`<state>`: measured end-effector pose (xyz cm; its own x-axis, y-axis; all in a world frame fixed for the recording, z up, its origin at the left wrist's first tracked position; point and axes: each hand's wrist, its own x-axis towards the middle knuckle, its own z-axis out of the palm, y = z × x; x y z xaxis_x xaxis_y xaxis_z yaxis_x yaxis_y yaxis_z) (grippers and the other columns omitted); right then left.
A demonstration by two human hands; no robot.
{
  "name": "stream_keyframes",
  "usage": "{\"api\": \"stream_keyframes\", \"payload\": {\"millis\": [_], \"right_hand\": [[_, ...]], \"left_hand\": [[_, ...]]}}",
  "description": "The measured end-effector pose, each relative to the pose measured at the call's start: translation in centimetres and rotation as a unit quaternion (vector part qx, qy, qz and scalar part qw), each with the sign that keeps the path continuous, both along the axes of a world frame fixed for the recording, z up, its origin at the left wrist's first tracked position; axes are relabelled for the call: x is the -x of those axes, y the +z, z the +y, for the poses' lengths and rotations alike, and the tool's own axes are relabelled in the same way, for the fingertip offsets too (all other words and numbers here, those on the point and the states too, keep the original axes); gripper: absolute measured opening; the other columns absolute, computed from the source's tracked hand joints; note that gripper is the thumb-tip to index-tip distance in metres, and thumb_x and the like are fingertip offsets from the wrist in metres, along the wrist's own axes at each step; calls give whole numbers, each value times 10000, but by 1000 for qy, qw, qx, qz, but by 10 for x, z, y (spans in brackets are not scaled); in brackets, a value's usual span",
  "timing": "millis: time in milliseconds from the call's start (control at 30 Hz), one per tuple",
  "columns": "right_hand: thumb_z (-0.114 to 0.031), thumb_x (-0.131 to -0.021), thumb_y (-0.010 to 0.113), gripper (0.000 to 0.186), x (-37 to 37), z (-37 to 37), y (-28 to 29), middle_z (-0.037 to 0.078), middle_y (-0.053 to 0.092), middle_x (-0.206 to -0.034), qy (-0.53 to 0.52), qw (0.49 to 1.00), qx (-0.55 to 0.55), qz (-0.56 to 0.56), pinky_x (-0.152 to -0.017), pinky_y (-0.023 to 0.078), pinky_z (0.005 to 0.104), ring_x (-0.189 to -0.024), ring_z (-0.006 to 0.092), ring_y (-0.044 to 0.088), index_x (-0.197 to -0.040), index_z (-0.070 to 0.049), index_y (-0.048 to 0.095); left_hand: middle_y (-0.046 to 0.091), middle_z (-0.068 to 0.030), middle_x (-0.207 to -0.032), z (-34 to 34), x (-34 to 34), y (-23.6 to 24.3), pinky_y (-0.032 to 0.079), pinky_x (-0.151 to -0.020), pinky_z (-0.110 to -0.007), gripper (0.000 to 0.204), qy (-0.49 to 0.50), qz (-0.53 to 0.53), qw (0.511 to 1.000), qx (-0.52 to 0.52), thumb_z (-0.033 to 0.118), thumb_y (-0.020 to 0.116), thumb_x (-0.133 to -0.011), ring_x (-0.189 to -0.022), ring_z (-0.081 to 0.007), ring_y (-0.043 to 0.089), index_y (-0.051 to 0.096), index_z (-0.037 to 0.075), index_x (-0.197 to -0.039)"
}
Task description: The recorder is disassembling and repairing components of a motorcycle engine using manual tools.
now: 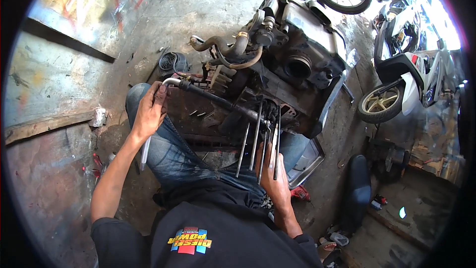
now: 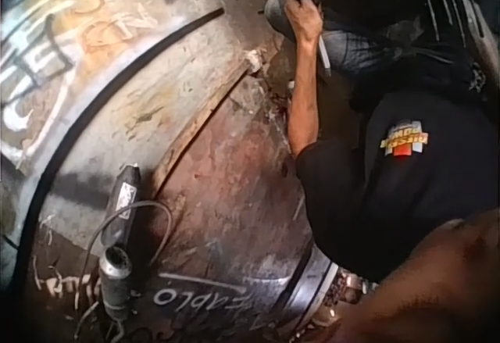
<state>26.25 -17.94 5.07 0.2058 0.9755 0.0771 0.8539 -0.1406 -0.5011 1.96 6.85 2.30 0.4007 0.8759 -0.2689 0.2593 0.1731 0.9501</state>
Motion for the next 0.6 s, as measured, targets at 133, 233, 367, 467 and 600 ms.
{"api": "stream_keyframes", "payload": {"millis": [133, 233, 367, 467, 600], "right_hand": [[82, -823, 577, 331, 1, -2, -1, 220, 568, -1003, -5, 1000, -30, -4, -726, 430, 439, -817, 386, 523, -1149, 48, 533], [75, -837, 560, 298, 0, 3, 4, 224, 576, -950, -25, 997, -13, 70, -724, 424, 463, -802, 403, 525, -1133, 38, 539], [80, -831, 550, 290, -2, 5, 8, 228, 574, -949, -18, 997, 8, 68, -732, 426, 465, -804, 413, 524, -1118, 42, 540], [88, -814, 553, 287, -3, -1, -8, 232, 569, -945, -15, 999, -16, 39, -747, 427, 468, -832, 415, 529, -1097, 44, 543], [122, -770, 539, 252, -5, 8, -4, 254, 551, -887, 28, 996, -59, 56, -641, 442, 473, -738, 427, 544, -1018, 79, 540]], "left_hand": [[318, 49, -575, -6, -1, 40, 198, -309, -205, 325, 21, -10, 990, 140, 436, 432, -1030, -369, -24, 275, 437, 125, -936], [353, 38, -592, 0, -7, 62, 212, -317, -204, 336, 11, 27, 986, 162, 455, 418, -1030, -379, -26, 293, 443, 132, -939], [355, 41, -598, 14, -6, 76, 216, -319, -207, 333, -41, 44, 984, 167, 450, 415, -1032, -384, -28, 297, 456, 127, -958], [356, 47, -596, 23, -4, 69, 212, -319, -206, 318, -69, 40, 990, 117, 438, 411, -1036, -383, -29, 298, 455, 131, -963], [353, 55, -594, 11, -1, 56, 216, -320, -198, 301, -44, 15, 990, 132, 430, 409, -1039, -382, -25, 298, 448, 140, -966]]}}
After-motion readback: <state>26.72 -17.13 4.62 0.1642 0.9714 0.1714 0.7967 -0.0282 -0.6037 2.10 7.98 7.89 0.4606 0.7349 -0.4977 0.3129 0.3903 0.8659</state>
